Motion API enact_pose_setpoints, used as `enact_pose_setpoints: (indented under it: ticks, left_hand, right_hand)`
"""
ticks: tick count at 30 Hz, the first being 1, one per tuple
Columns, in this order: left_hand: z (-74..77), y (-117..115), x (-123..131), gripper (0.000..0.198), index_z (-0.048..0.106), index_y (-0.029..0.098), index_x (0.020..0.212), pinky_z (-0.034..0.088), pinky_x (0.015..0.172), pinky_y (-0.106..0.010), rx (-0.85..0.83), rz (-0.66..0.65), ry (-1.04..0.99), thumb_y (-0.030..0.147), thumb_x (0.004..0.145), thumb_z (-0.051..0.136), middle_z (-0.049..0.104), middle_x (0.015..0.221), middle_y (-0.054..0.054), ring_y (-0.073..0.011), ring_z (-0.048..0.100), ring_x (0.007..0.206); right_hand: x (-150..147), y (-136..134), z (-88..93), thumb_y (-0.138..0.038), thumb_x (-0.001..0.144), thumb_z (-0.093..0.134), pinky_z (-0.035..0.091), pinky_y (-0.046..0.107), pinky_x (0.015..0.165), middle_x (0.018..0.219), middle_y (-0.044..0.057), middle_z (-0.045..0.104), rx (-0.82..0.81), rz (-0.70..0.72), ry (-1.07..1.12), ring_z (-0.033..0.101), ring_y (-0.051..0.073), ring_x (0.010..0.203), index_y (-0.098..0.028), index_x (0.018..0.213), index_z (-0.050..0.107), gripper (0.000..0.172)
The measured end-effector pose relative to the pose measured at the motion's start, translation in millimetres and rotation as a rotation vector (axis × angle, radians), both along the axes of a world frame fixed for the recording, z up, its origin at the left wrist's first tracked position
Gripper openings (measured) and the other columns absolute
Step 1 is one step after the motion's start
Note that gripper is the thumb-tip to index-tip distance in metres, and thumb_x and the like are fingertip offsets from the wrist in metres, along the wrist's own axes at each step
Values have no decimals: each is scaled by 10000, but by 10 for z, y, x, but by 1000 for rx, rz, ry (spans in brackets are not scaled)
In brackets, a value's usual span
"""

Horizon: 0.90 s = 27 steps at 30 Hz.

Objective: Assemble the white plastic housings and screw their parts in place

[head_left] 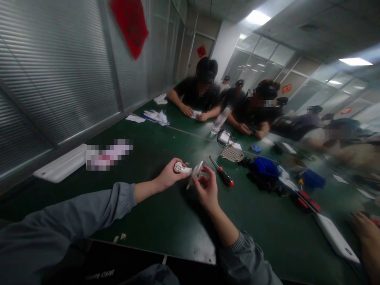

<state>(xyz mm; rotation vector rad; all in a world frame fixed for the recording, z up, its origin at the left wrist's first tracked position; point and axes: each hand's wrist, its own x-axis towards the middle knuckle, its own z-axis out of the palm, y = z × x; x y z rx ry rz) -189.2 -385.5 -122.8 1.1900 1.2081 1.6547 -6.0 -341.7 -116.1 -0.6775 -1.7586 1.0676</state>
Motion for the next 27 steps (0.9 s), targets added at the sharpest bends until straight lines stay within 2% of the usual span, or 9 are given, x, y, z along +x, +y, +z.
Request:
enact_pose_setpoints:
  ticks: [2, 4, 7, 10, 13, 18, 23, 27]
  left_hand:
    - [8, -14, -6, 466, 535, 189, 1014, 527, 737, -299, -14, -3, -5, 284, 664, 828, 655, 945, -32, -167, 654, 815]
    - [23, -28, -14, 505, 543, 202, 1095, 517, 723, -294, -22, -23, -9, 283, 676, 814, 643, 924, -21, -165, 641, 797]
    - [69, -61, -25, 412, 594, 206, 1083, 498, 738, -299, 1, -38, 29, 303, 723, 769, 634, 907, -18, -167, 619, 803]
    - [124, -99, -32, 259, 626, 184, 897, 451, 683, -272, -12, -44, 92, 345, 739, 752, 606, 825, -2, -142, 561, 728]
    - [163, -137, -40, 291, 619, 170, 869, 395, 620, -246, -93, -90, 115, 392, 739, 754, 565, 748, 22, -117, 495, 654]
    - [192, -195, -38, 349, 609, 146, 841, 366, 602, -239, -154, -163, 86, 443, 731, 755, 536, 690, 36, -103, 463, 619]
    - [281, -224, 4, 337, 590, 149, 876, 425, 635, -256, -155, -216, 7, 433, 767, 736, 579, 759, 13, -123, 530, 664]
    - [429, -222, -44, 317, 602, 152, 918, 417, 624, -244, -86, -237, 247, 375, 763, 765, 584, 804, 7, -120, 520, 677]
  right_hand:
    - [-4, 2, 14, -362, 802, 749, 591, 307, 658, 1456, 145, 413, -81, 9, 25, 618, 103, 699, -295, 1436, 331, 762]
    - [11, 13, 27, -373, 779, 768, 582, 284, 602, 1494, 141, 387, -155, 54, -8, 609, 94, 670, -314, 1469, 289, 842]
    - [52, 27, 46, -383, 791, 762, 554, 253, 555, 1362, 100, 534, -198, 176, -99, 585, 92, 632, -290, 1416, 389, 734]
    - [90, 17, 67, -363, 828, 734, 578, 287, 695, 1296, 87, 574, -142, 292, -113, 635, 132, 757, -273, 1407, 412, 669]
    - [113, -14, 85, -375, 859, 699, 571, 336, 822, 1319, 109, 549, -113, 361, -122, 654, 185, 933, -250, 1459, 359, 700]
    - [133, -50, 112, -440, 863, 691, 549, 360, 860, 1274, 118, 565, -145, 412, -148, 634, 225, 1015, -216, 1471, 359, 729]
    - [131, -72, 163, -570, 860, 643, 534, 382, 873, 1181, 109, 613, -232, 405, -74, 629, 259, 1026, -195, 1416, 425, 705]
    - [139, -82, 181, -622, 883, 575, 527, 372, 851, 1142, 100, 627, -249, 382, -40, 619, 253, 1003, -180, 1377, 468, 671]
